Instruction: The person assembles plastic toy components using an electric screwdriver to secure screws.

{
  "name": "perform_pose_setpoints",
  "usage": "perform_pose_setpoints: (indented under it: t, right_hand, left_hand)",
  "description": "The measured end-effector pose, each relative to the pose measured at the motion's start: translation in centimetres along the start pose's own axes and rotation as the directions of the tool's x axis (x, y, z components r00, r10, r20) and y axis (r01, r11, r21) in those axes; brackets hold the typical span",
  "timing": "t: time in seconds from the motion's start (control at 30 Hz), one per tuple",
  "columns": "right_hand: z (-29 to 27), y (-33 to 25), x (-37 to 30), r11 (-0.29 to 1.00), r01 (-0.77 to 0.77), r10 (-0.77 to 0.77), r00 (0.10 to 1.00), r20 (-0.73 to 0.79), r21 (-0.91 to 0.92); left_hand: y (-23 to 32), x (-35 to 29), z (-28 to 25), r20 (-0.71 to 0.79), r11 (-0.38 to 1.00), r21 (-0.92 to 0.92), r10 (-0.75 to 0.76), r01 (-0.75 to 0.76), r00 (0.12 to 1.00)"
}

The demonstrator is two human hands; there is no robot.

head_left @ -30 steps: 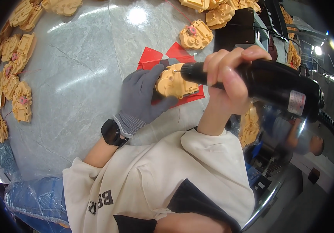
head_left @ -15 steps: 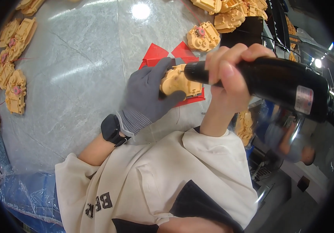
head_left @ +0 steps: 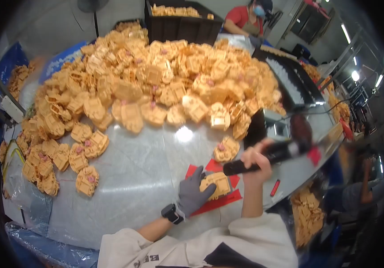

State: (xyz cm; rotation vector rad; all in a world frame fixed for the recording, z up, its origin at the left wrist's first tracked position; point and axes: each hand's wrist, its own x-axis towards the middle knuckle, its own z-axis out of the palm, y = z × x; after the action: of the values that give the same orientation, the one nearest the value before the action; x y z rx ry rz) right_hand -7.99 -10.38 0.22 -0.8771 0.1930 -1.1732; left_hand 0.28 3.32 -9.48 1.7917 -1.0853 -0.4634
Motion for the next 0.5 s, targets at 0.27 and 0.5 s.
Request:
perform_pose_setpoints:
  t: [0.27,0.5]
  right_hand:
    - [-1.2,-13.4,0.5,0.839,0.542,-0.521,0.773,0.362,0.05]
    - [-6.0,-11.9,-0.6,0.895,0.445,-0.44,0.892,0.105,-0.029]
  left_hand:
    - [3.5,-14.4,-24.1,-0.78,-0.495,-0.583,0.122,-0.644,0.613]
    - [3.4,-11.4,-27.4,-0.548,0.023,-0.705,0.617,-0.709,0.565]
